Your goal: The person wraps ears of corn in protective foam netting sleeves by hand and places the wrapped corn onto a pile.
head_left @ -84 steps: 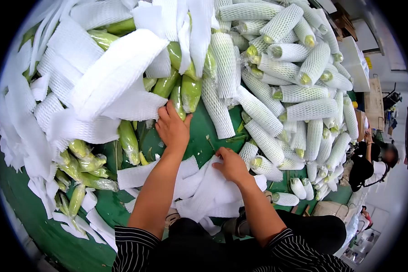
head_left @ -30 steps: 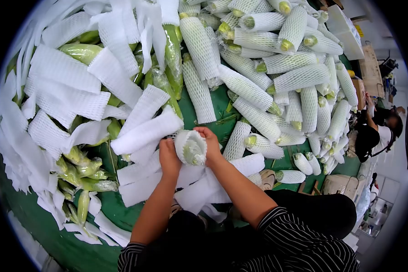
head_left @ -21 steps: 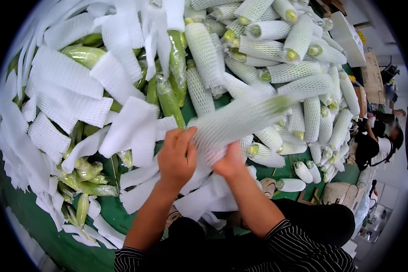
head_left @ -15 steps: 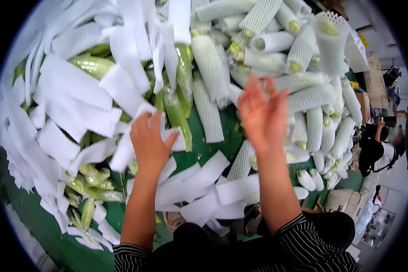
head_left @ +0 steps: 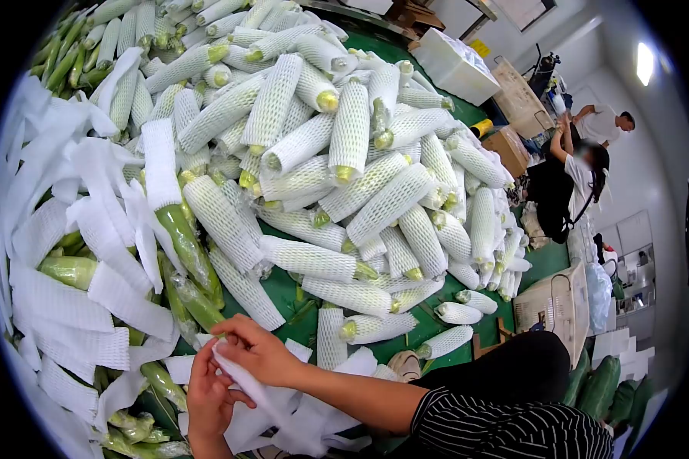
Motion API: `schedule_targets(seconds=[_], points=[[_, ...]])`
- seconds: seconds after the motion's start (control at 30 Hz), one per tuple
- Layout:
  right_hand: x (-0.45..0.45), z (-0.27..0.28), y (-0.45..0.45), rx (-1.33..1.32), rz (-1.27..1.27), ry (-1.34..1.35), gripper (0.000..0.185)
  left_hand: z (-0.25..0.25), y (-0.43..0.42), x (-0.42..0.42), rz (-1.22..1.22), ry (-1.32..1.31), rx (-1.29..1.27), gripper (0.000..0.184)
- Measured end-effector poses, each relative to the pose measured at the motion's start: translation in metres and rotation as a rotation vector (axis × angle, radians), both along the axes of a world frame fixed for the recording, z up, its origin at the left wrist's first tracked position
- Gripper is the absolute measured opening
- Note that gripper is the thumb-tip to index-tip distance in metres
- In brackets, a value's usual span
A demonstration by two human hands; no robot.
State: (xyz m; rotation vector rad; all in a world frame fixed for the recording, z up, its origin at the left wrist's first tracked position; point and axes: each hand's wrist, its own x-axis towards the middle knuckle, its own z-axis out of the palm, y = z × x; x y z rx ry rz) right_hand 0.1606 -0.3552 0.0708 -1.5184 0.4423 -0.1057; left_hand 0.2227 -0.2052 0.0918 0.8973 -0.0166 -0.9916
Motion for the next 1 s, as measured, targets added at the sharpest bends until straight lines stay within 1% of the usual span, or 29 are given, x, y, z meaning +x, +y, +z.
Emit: schedule_targets(seconds=[0.07, 0.1, 0.13, 0.17, 0.2, 0.23, 0.3, 0.33, 0.37, 0.4, 0.43, 0.47, 0.5, 0.57, 0.6, 0.67, 0.7, 0.77, 0.83, 0.87, 0.9, 0.97, 1.0], points=[[-0.01, -0.013, 0.007, 0.143, -0.065, 0.038, 0.023, -0.011, 0.011, 0.001, -0.07, 0.108, -0.037, 0.046], [-0.015, -0.022, 0.015, 0.23, -0.083, 0.065, 0.021, -0.023, 0.008, -0.003, -0.025, -0.052, 0.096, 0.035], [-0.021, -0.031, 0.022, 0.047, -0.075, -0.028, 0.016, -0.046, 0.003, -0.008, 0.023, -0.202, 0.251, 0.025], [-0.025, -0.033, 0.034, 0.007, -0.167, -0.058, 0.014, -0.059, 0.007, -0.011, 0.059, -0.348, 0.421, 0.015], [-0.028, -0.031, 0.041, -0.016, -0.248, -0.037, 0.012, -0.055, 0.004, -0.016, 0.071, -0.627, 0.519, 0.005], [-0.029, -0.028, 0.042, -0.05, -0.335, -0.02, 0.014, -0.05, -0.008, -0.02, 0.065, -0.915, 0.604, 0.008], [-0.035, -0.026, 0.04, -0.278, -0.279, -0.151, 0.019, -0.063, -0.013, -0.028, 0.191, -1.104, 0.517, 0.013], [-0.041, -0.028, 0.029, -0.429, -0.186, -0.2, 0.025, -0.052, -0.018, -0.031, 0.194, -0.998, 0.563, 0.013], [-0.045, -0.03, 0.017, -0.503, -0.108, -0.226, 0.024, -0.061, -0.016, -0.027, 0.223, -0.935, 0.582, 0.012], [-0.049, -0.025, 0.009, -0.462, -0.024, -0.236, 0.025, -0.079, -0.016, -0.021, 0.254, -0.877, 0.597, 0.012], [-0.05, -0.021, 0.003, -0.425, 0.056, -0.249, 0.026, -0.084, -0.021, -0.008, 0.285, -0.821, 0.607, 0.012], [-0.051, -0.026, -0.001, -0.403, 0.034, -0.304, 0.026, -0.092, -0.029, 0.011, 0.395, -0.916, 0.712, 0.014], [-0.055, -0.024, -0.002, -0.309, -0.019, -0.165, 0.028, -0.094, -0.044, 0.037, 0.507, -1.008, 0.815, 0.017], [-0.055, -0.016, -0.005, 0.113, -0.146, 0.096, 0.019, -0.109, -0.067, 0.088, 0.467, -1.204, 0.946, 0.022], [-0.054, -0.019, -0.009, 0.261, -0.158, 0.02, 0.013, -0.116, -0.076, 0.101, 0.345, -1.187, 0.968, 0.021], [-0.053, -0.018, -0.014, 0.579, -0.182, 0.017, 0.017, -0.122, -0.09, 0.116, 0.099, -1.152, 0.995, 0.02], [-0.053, -0.017, -0.018, 0.737, -0.197, 0.013, 0.02, -0.117, -0.088, 0.113, 0.107, -1.209, 0.958, 0.019], [-0.057, -0.011, -0.031, 0.846, -0.094, -0.056, 0.028, -0.099, -0.073, 0.089, 0.111, -1.327, 0.874, 0.02], [-0.067, -0.003, -0.036, 0.965, -0.013, -0.118, 0.037, -0.061, -0.057, 0.049, 0.161, -1.403, 0.561, 0.02], [-0.064, 0.004, -0.039, 0.994, 0.079, -0.21, 0.046, -0.041, -0.047, 0.031, 0.089, -1.515, 0.538, 0.021], [-0.06, 0.014, -0.037, 0.985, 0.072, -0.189, 0.05, -0.03, -0.038, 0.012, 0.022, -1.623, 0.519, 0.022], [-0.049, 0.033, -0.028, 0.962, 0.05, -0.158, 0.056, -0.028, -0.02, -0.032, -0.053, -0.885, 0.395, 0.026], [-0.043, 0.039, -0.026, 0.832, -0.012, -0.026, 0.057, -0.025, -0.015, -0.039, -0.084, -0.81, 0.394, 0.028]])
